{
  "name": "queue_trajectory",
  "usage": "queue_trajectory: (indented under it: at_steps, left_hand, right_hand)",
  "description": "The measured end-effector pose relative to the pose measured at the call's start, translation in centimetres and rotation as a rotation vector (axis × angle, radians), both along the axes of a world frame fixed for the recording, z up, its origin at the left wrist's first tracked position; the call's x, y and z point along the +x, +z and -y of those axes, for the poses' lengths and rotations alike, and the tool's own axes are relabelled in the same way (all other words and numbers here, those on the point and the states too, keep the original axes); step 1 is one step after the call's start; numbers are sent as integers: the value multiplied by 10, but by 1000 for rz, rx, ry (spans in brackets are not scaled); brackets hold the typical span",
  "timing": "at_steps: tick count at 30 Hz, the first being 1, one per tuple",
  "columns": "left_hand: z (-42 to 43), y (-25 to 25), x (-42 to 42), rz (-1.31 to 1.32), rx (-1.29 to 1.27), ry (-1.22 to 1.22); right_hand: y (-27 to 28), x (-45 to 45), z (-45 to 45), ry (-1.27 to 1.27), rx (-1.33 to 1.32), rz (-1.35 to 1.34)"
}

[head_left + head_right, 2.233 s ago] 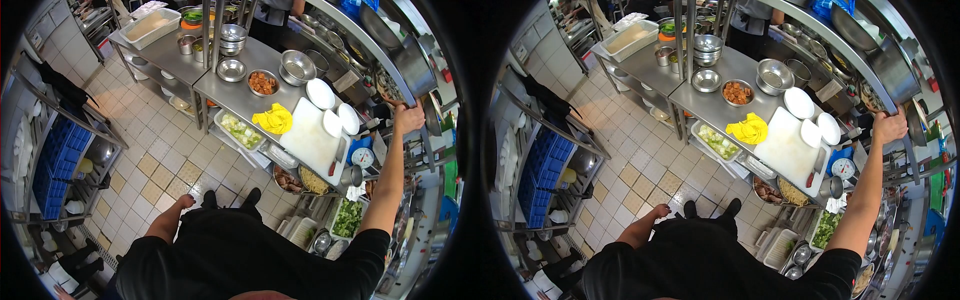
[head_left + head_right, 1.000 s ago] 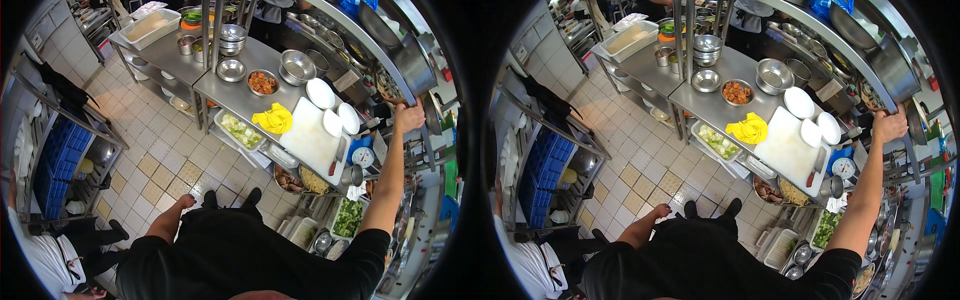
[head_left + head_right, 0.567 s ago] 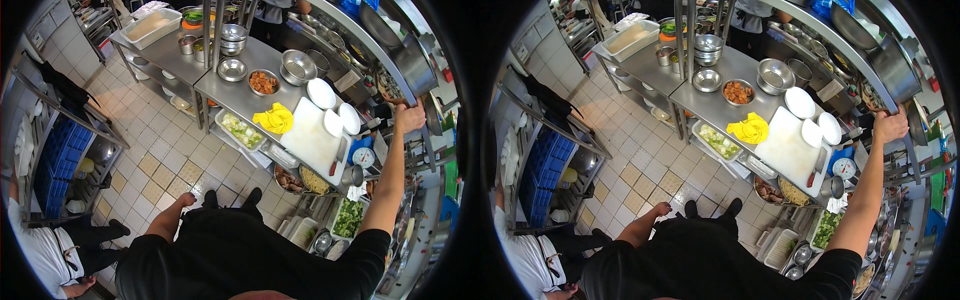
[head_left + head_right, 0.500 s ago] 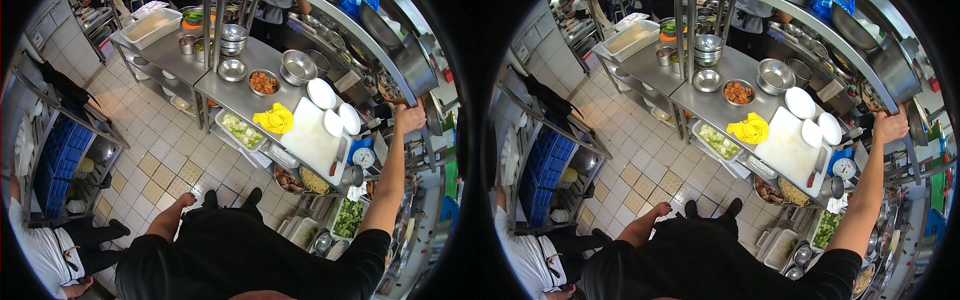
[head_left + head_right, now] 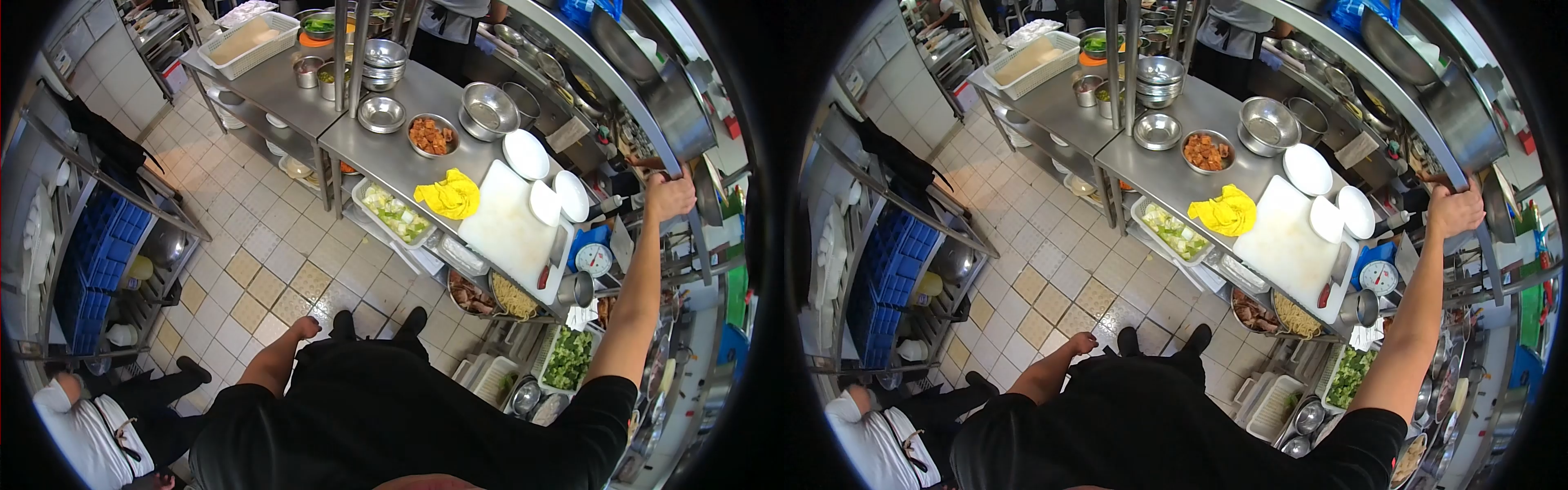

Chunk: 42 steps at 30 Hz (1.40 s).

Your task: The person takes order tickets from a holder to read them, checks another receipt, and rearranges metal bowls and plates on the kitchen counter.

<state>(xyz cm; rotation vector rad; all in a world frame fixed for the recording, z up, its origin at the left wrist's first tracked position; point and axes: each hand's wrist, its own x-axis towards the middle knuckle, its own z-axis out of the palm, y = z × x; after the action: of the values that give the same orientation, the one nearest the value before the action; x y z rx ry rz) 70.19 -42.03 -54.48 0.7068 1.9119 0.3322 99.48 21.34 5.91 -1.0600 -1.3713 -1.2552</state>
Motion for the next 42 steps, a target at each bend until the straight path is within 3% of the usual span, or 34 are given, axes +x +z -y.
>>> queue_trajectory:
  at_steps: [7,10,16,19,22,25,31,38,42]
  left_hand:
    - [3,-5,0,-44,50,-50]
    - [6,1,1,8,-40,62]
    - [18,-2,-5,-23,-36,-68]
    - [36,-51,-10,-218,110,-478]
    - [29,-16,-4,-104,-55,-255]
    - [24,4,3,-76,-25,-142]
    - [14,8,4,-151,79,-308]
    - [19,18,0,-155,65,-160]
    - [26,-15,-5,-159,-15,-407]
  right_hand:
    - [1,0,1,-2,-30,1]
    - [-1,2,-3,-24,-19,1]
    - [-1,3,-3,-37,-27,10]
    - [-2,7,-8,-45,-39,18]
    - [-1,12,-13,-36,-69,19]
    - [5,8,-1,-74,-128,-12]
    - [4,9,-8,-152,-137,3]
    - [2,13,-13,-174,-192,5]
    - [5,8,-3,-178,-210,-12]
